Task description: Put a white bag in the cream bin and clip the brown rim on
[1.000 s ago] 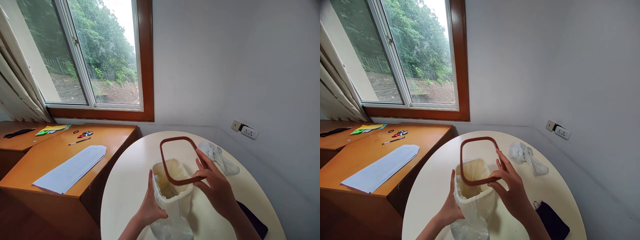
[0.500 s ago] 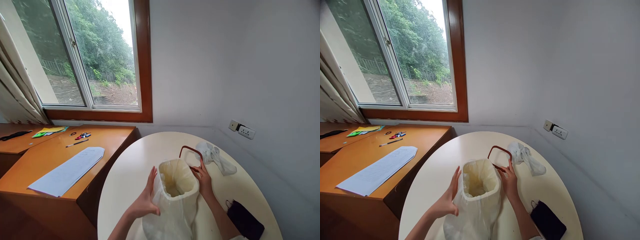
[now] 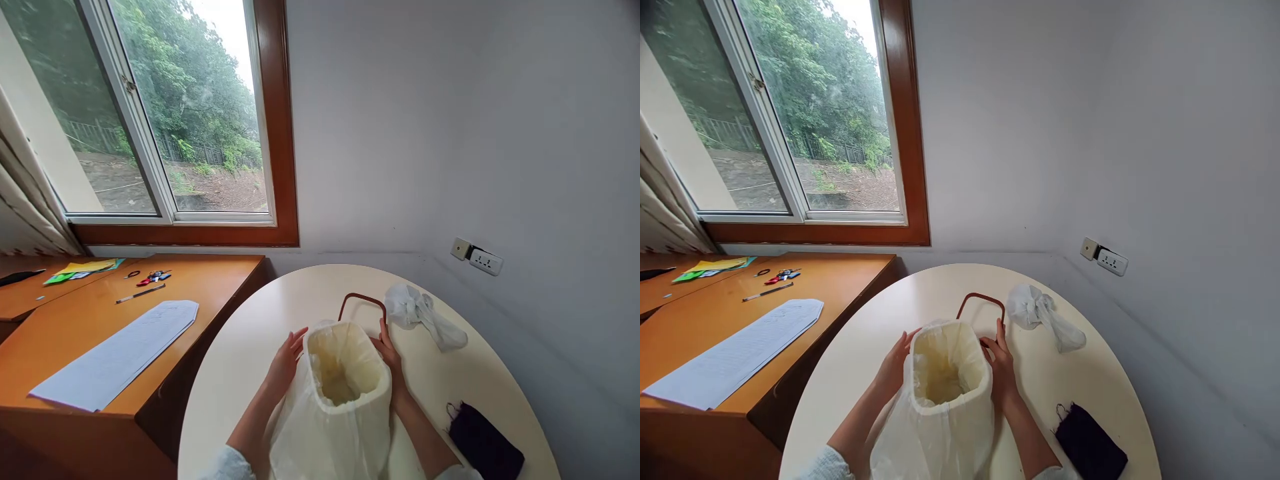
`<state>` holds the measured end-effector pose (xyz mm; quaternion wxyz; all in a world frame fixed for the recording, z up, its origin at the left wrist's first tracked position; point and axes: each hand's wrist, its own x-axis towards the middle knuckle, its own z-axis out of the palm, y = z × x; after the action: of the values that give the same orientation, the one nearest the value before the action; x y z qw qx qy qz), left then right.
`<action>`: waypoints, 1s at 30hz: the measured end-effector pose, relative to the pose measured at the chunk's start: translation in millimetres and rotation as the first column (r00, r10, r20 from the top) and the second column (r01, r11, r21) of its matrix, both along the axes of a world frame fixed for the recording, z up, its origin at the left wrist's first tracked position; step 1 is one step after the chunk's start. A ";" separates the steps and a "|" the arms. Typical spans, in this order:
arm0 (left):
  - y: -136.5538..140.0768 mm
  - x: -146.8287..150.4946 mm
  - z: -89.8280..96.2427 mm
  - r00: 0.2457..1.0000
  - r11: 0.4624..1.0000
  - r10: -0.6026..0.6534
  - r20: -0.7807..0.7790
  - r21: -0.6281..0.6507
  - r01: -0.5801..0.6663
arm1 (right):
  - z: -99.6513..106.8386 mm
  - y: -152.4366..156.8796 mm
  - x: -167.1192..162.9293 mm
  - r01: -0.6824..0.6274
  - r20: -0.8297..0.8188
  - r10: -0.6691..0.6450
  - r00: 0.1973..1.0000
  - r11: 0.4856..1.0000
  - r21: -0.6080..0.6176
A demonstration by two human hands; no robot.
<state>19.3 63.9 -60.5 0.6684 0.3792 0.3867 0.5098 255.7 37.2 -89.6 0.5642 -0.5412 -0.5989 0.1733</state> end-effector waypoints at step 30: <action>6.2 3.9 -23.8 0.951 0.971 0.230 -0.207 0.106 -0.212 | 3.6 -38.0 29.0 0.302 0.608 -0.314 0.729 0.945 0.127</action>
<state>23.2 70.1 -84.3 0.5445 0.4141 0.4762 0.5525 284.7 -0.8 -86.0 0.3615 -0.6539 -0.6544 -0.1161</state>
